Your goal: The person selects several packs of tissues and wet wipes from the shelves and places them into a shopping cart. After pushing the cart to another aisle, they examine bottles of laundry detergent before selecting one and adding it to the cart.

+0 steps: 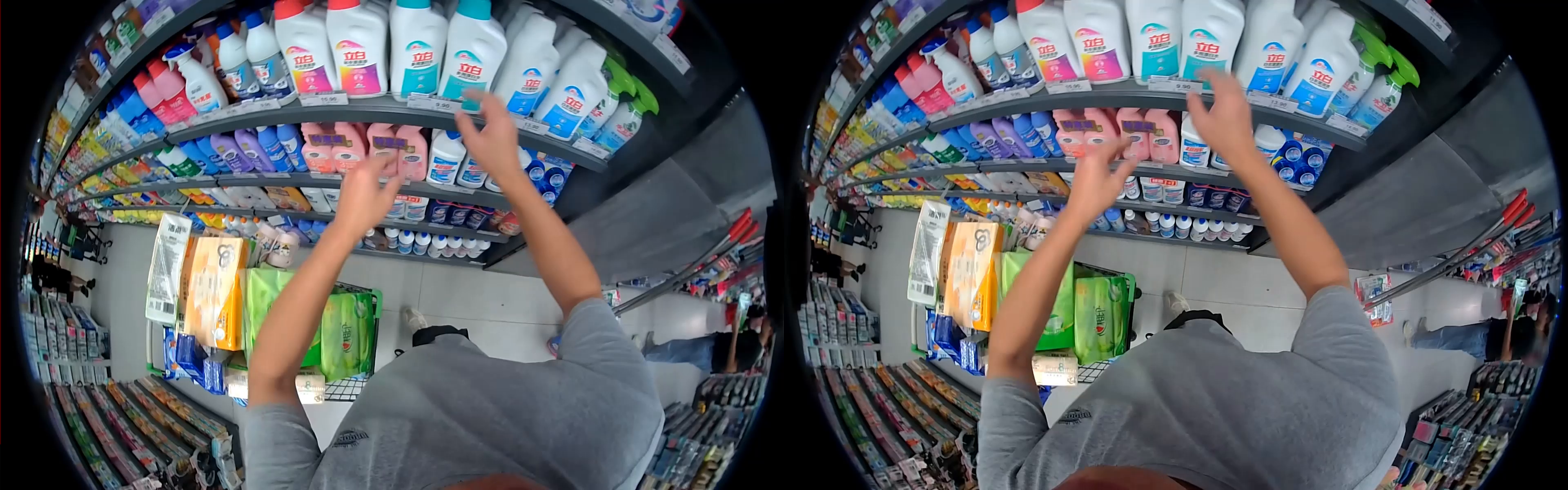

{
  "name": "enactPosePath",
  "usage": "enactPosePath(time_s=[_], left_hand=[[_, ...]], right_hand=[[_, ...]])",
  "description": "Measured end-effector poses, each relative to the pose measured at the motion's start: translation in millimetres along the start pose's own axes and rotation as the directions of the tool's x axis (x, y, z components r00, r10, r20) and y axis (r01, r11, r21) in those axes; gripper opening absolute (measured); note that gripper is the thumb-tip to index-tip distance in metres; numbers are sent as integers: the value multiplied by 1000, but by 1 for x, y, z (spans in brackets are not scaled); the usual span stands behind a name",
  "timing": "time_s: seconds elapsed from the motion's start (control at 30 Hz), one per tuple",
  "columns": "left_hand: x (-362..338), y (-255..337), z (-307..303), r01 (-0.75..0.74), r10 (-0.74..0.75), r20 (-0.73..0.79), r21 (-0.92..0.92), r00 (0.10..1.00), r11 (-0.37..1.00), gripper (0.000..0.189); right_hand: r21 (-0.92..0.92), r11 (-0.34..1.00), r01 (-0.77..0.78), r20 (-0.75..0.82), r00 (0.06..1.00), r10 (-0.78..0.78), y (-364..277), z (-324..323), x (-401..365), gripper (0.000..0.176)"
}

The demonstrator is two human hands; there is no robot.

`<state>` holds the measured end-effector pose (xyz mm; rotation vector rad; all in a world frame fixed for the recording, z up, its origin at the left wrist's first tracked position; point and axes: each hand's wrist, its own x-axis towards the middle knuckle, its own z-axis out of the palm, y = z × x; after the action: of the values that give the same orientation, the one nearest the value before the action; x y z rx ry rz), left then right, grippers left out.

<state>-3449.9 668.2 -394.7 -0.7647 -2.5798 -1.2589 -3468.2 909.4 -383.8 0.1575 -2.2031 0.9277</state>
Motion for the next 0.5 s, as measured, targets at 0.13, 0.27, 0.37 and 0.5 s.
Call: enactPosePath(time_s=[0.13, 0.27, 0.37, 0.5], left_hand=[[100, 34, 11, -2, -12, -98, -135, 995, 991, 44], [166, 49, 27, -105, 74, -188, -159, 979, 982, 52], [195, 55, 41, -133, 97, -224, -150, 970, 980, 55], [211, 59, 48, -169, 139, -210, -135, 968, 976, 54]], right_hand=[[-214, 958, 193, -210, 948, -238, 21, -28, 66, 45], [-316, 927, 200, -83, 968, -237, 15, -43, 94, 55], [-327, 919, 221, 9, 973, -231, 18, -42, 102, 56], [-358, 898, 255, 76, 967, -244, 23, -40, 108, 58]])
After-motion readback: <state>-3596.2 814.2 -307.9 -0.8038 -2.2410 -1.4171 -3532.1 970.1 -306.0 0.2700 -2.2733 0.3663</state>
